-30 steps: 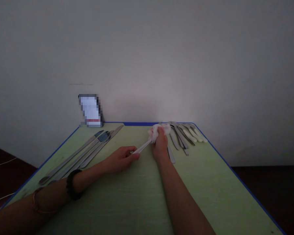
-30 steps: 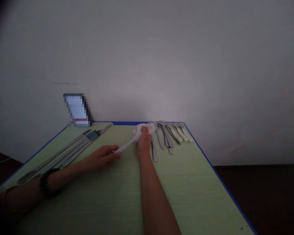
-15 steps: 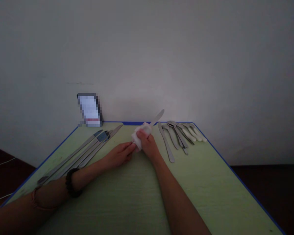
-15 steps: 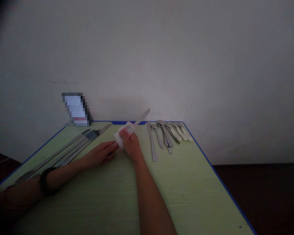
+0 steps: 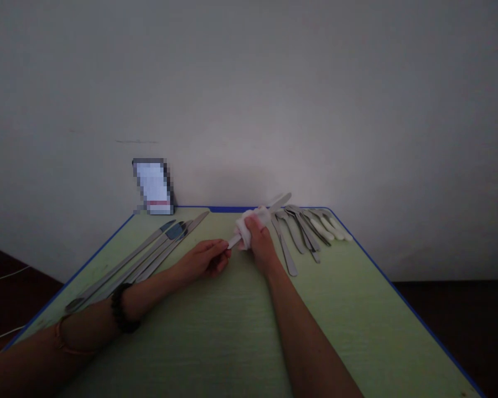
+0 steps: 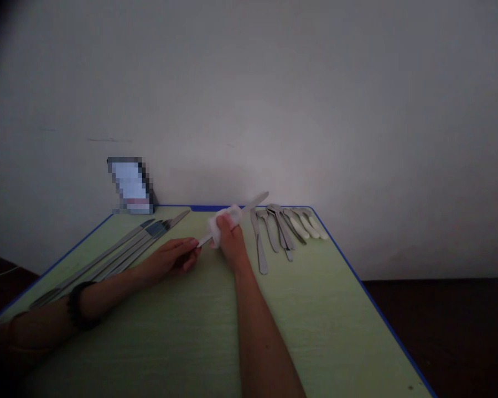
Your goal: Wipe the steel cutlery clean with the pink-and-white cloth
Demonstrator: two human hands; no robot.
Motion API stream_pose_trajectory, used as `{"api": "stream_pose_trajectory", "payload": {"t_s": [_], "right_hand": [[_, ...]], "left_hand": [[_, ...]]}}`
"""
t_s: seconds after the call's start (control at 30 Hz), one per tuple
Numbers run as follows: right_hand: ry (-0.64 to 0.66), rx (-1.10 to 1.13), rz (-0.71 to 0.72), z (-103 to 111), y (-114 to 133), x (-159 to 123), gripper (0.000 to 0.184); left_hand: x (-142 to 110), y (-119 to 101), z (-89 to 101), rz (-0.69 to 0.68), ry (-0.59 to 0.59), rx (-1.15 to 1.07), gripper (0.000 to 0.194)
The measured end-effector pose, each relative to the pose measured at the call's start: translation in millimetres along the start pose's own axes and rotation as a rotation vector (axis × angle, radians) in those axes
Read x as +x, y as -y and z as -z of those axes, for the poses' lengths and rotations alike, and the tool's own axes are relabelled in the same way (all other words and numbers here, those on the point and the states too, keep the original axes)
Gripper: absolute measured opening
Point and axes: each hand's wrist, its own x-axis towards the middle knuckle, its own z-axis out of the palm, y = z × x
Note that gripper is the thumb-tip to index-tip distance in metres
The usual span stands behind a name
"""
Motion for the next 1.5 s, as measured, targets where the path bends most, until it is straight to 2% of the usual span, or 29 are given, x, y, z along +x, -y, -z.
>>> {"api": "stream_pose_trajectory", "payload": {"t_s": [0.13, 0.3, 0.43, 0.53, 0.67, 0.8, 0.93, 1.27, 1.37, 1.5], "right_hand": [[0.17, -0.096, 0.029, -1, 3, -4, 0.035], [0.27, -0.175, 0.005, -2, 3, -7, 0.036], [0.189, -0.112, -0.061, -2, 1, -5, 0.036], [0.089, -0.059, -0.072, -3, 1, -2, 0.033], [0.011, -0.008, -0.073, -4, 5, -2, 0.028], [0.054, -0.109, -0.072, -6, 7, -4, 0.028], [0.061, -0.239, -0.021, -6, 7, -6, 0.027], [0.13, -0.187, -0.05, -4, 1, -4, 0.04], [0.101, -0.143, -0.035, -1, 0, -2, 0.042], [0.058, -0.102, -0.059, 2, 0, 1, 0.036]], "left_hand": [[3, 5, 7.5, 0.001, 0.042, -0.09, 0.04], [7, 12, 14.7, -0.047, 0.126, -0.109, 0.039], [3, 14, 7.2, -0.108, 0.09, 0.051, 0.038], [-3, 14, -2.1, -0.258, -0.024, 0.238, 0.028], [-7, 11, -8.2, -0.302, -0.145, 0.226, 0.027], [-6, 8, -8.0, -0.342, -0.14, 0.155, 0.027], [-4, 10, -5.9, -0.306, -0.125, 0.166, 0.025], [-1, 4, -4.2, -0.341, -0.286, 0.086, 0.03], [-2, 2, -3.8, -0.38, -0.344, 0.059, 0.031], [-2, 6, -2.0, -0.4, -0.328, 0.097, 0.03]]}}
